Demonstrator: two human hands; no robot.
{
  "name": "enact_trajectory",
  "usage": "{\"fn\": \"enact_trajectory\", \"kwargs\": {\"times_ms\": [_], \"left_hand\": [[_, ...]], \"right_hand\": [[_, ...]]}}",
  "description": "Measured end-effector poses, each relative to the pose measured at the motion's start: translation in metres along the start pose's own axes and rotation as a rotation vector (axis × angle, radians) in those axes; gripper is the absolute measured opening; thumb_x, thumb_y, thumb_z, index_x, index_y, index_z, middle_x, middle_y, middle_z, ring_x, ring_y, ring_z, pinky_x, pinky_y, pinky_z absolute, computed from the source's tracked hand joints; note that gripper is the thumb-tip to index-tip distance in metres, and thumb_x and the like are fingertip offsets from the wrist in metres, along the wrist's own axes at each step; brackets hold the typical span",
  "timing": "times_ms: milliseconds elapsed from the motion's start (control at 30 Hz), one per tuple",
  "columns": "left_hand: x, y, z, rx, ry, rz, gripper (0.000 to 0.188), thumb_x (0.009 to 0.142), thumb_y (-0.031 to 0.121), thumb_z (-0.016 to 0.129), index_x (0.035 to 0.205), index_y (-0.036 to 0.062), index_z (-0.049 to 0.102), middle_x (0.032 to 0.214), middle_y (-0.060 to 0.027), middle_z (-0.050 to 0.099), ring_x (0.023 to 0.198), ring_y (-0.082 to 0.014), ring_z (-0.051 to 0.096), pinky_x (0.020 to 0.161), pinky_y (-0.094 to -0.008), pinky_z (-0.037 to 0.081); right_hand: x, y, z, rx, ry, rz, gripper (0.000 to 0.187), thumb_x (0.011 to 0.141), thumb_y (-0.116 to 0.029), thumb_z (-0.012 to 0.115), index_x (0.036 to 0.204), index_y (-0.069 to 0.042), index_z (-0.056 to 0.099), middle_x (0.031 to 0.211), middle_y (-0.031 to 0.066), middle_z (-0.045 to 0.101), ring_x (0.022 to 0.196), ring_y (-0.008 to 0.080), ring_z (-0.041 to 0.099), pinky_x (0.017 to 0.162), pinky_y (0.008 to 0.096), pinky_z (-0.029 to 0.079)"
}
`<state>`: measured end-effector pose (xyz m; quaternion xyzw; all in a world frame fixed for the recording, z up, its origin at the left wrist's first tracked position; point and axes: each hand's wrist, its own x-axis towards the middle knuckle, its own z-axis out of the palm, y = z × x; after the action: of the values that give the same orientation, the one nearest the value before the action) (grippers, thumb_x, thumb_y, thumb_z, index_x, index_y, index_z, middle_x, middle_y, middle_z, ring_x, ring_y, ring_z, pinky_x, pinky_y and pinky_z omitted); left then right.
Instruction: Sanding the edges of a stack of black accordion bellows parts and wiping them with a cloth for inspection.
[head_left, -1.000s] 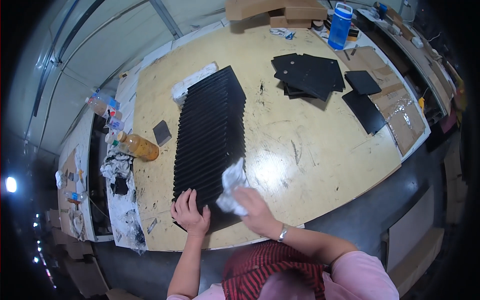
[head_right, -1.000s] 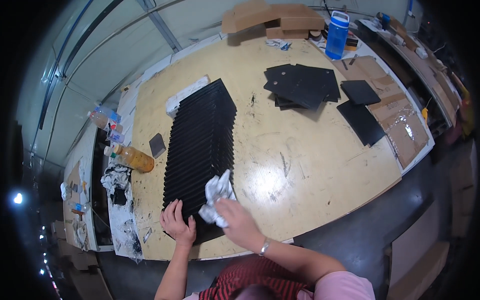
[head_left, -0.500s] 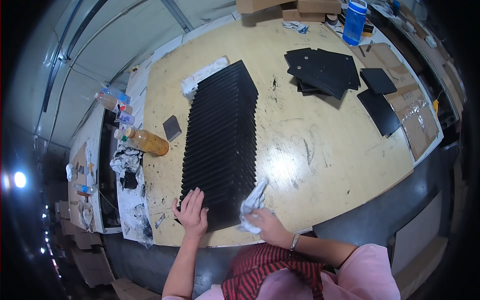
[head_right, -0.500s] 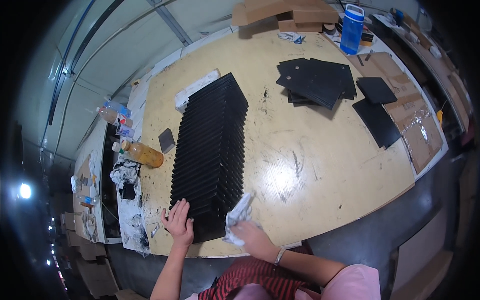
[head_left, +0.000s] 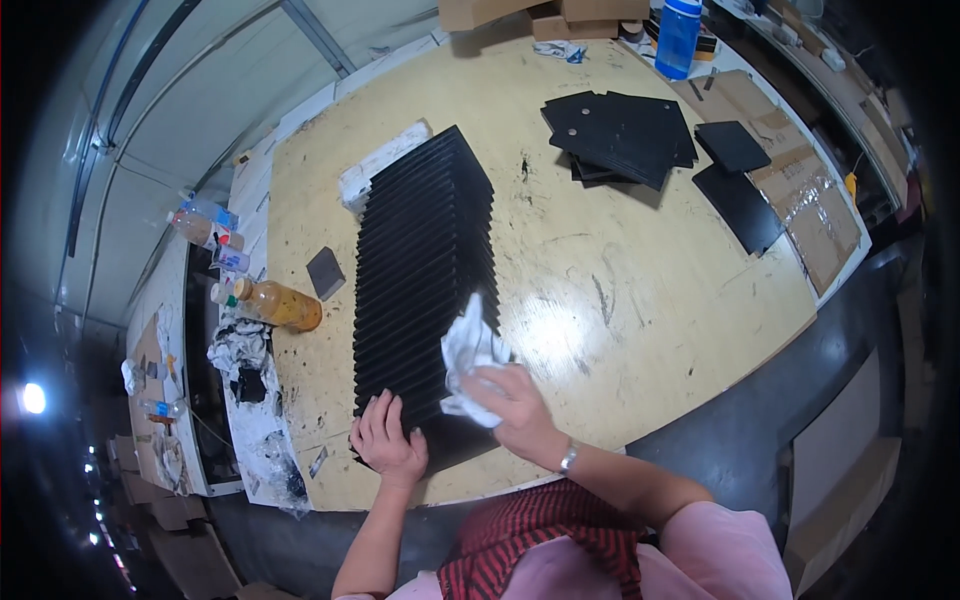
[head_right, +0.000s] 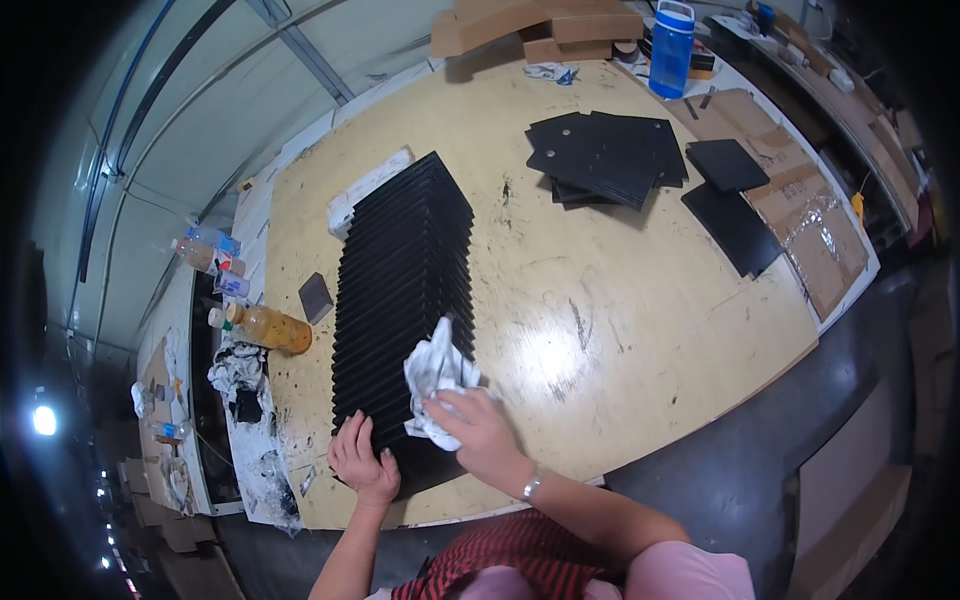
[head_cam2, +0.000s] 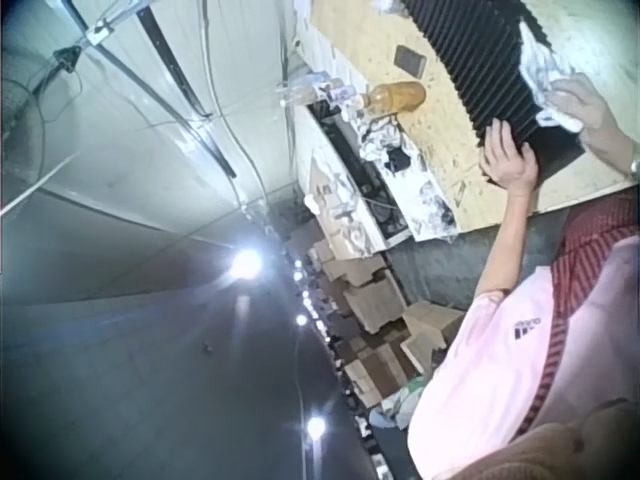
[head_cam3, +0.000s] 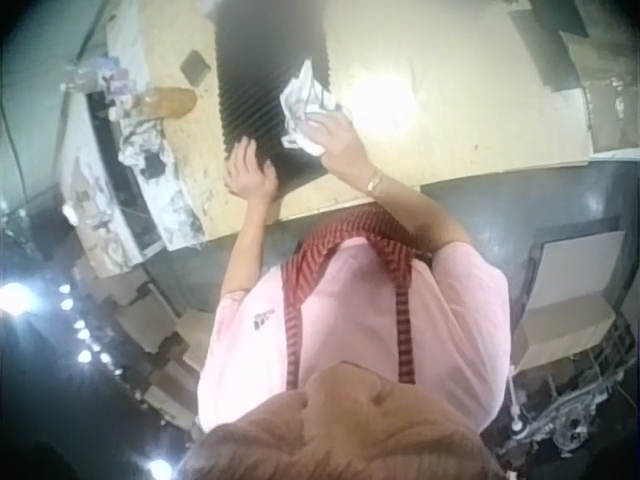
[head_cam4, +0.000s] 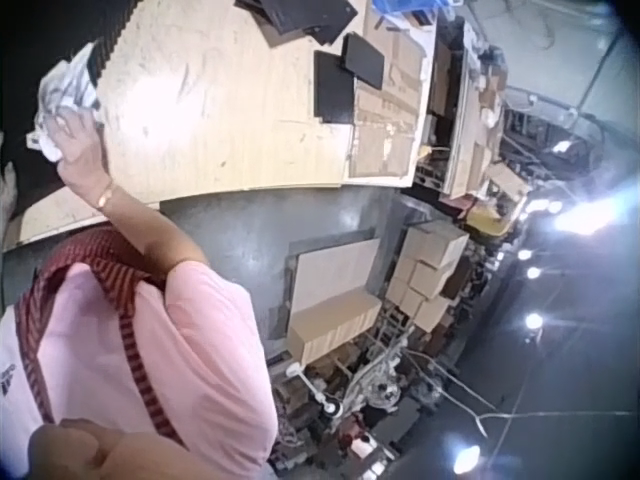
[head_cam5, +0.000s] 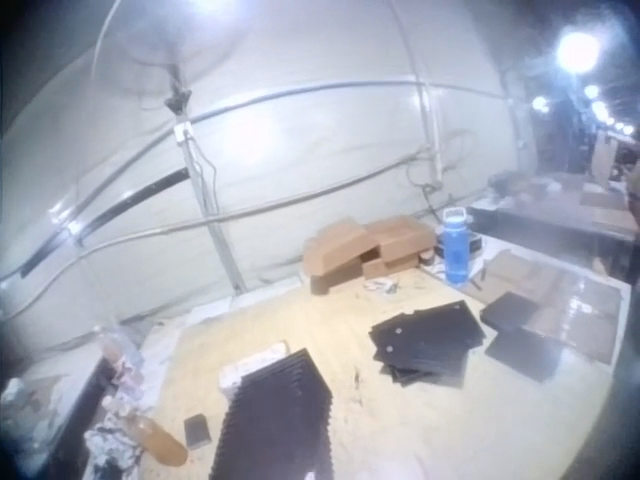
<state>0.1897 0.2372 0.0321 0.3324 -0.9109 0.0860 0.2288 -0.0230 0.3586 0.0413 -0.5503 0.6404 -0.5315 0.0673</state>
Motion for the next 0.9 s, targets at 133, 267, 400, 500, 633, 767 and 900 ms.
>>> {"fn": "enact_trajectory", "kwargs": {"times_ms": [133,267,400,500,633,767,900], "left_hand": [[0.004,-0.001,-0.001,0.021,0.012,0.019,0.049,0.091,0.034,0.049,0.128,0.0046,0.060,0.134,-0.0124,0.060,0.123,-0.0339,0.056,0.105,-0.0477,0.035],[-0.001,-0.001,-0.004,0.022,-0.003,0.021,0.050,0.090,0.035,0.049,0.128,0.0044,0.060,0.135,-0.0124,0.060,0.123,-0.0341,0.056,0.105,-0.0480,0.035],[0.002,0.002,0.001,0.013,-0.002,0.014,0.051,0.090,0.037,0.049,0.128,0.0052,0.060,0.135,-0.0122,0.060,0.123,-0.0338,0.056,0.105,-0.0475,0.035],[-0.002,0.000,-0.002,0.013,-0.007,-0.029,0.050,0.084,0.032,0.054,0.128,0.0091,0.061,0.137,-0.0076,0.060,0.125,-0.0300,0.055,0.105,-0.0489,0.033],[-0.003,-0.001,0.000,0.009,0.006,-0.018,0.050,0.087,0.037,0.051,0.127,0.0096,0.061,0.136,-0.0073,0.060,0.125,-0.0294,0.056,0.105,-0.0490,0.033],[-0.004,0.001,0.001,0.009,0.006,-0.013,0.050,0.088,0.038,0.051,0.127,0.0097,0.061,0.136,-0.0072,0.060,0.124,-0.0291,0.056,0.105,-0.0490,0.033],[-0.002,-0.002,0.002,0.028,0.010,-0.022,0.050,0.087,0.038,0.051,0.127,0.0096,0.061,0.136,-0.0072,0.060,0.124,-0.0289,0.056,0.105,-0.0490,0.033]], "right_hand": [[-0.069,0.024,0.013,-0.059,-0.322,0.078,0.043,0.072,0.002,0.061,0.113,-0.008,0.069,0.114,0.0084,0.063,0.101,0.0334,0.059,0.090,0.0407,0.051],[-0.020,0.028,0.002,0.013,0.037,0.114,0.033,0.070,-0.001,0.067,0.103,-0.007,0.069,0.112,0.0092,0.062,0.099,0.0339,0.059,0.085,0.0412,0.051],[0.059,0.022,0.013,0.049,0.095,0.012,0.028,0.073,-0.005,0.069,0.101,-0.005,0.067,0.117,0.0155,0.059,0.102,0.0370,0.057,0.088,0.0401,0.049],[0.026,0.029,0.034,0.231,0.091,0.200,0.025,0.076,-0.006,0.071,0.101,-0.005,0.069,0.116,0.0145,0.059,0.109,0.0342,0.058,0.095,0.0411,0.049],[0.018,0.053,0.029,0.548,0.149,0.488,0.014,0.083,-0.009,0.073,0.087,-0.001,0.062,0.100,0.0110,0.054,0.095,0.0222,0.057,0.087,0.0314,0.045],[0.052,0.050,0.039,0.323,0.194,0.348,0.016,0.085,-0.008,0.071,0.083,0.001,0.058,0.095,0.0132,0.054,0.091,0.0257,0.056,0.084,0.0321,0.045],[0.001,0.074,0.032,0.085,-0.063,0.467,0.014,0.085,-0.008,0.070,0.087,0.001,0.059,0.096,0.0145,0.056,0.093,0.0291,0.058,0.085,0.0344,0.046]]}}
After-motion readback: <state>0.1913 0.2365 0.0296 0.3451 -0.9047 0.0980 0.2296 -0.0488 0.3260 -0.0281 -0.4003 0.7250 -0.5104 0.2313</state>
